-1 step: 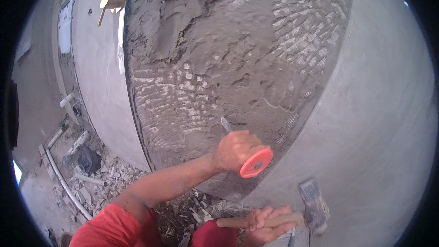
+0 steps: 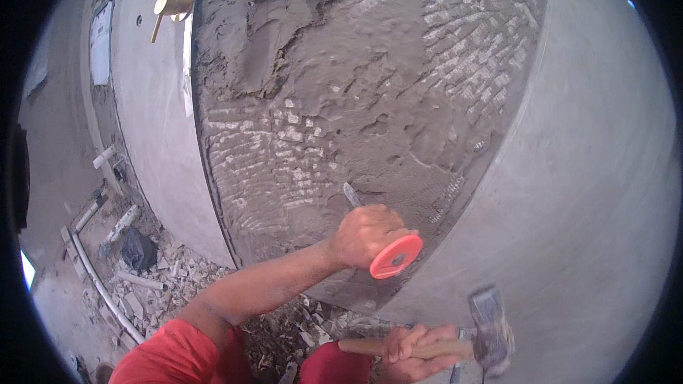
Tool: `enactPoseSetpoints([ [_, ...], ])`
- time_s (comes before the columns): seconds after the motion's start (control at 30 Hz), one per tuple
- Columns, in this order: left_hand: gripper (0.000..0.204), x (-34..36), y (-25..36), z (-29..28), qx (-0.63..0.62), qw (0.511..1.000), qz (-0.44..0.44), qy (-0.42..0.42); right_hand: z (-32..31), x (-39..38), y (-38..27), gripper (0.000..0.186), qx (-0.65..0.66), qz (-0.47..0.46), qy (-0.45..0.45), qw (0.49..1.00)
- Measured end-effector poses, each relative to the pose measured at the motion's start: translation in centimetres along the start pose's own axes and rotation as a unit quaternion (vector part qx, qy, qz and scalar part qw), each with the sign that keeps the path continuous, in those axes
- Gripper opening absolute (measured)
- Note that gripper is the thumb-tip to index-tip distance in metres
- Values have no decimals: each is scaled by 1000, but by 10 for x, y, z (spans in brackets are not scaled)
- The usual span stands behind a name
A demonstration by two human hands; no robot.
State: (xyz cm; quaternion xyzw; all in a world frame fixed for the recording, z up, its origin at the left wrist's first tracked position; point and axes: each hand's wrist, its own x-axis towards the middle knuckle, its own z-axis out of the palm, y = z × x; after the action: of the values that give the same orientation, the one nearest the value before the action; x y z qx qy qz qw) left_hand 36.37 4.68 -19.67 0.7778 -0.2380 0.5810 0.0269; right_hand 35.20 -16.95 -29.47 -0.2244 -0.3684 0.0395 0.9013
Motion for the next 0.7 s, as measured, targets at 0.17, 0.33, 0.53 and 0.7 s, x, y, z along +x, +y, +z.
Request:
enactPoseSetpoints([
  [0.17, 24, -8, -6, 3, -10, 1000, -5, 9, -48, -26, 40, 54, -95, -123, -19, 988],
  [0.33, 22, -11, -11, -3, -9, 1000, 11, -11, -86, -28, 72, 43, -497, -235, -161, 820],
  [0.53, 25, -9, -11, -3, -11, 998, 26, -51, -91, -42, 81, 31, -272, -112, -74, 953],
  [0.7, 13, -6, -19, 8, 33, 998, 0, -54, -84, -2, 99, 36, -613, -248, -54, 748],
])
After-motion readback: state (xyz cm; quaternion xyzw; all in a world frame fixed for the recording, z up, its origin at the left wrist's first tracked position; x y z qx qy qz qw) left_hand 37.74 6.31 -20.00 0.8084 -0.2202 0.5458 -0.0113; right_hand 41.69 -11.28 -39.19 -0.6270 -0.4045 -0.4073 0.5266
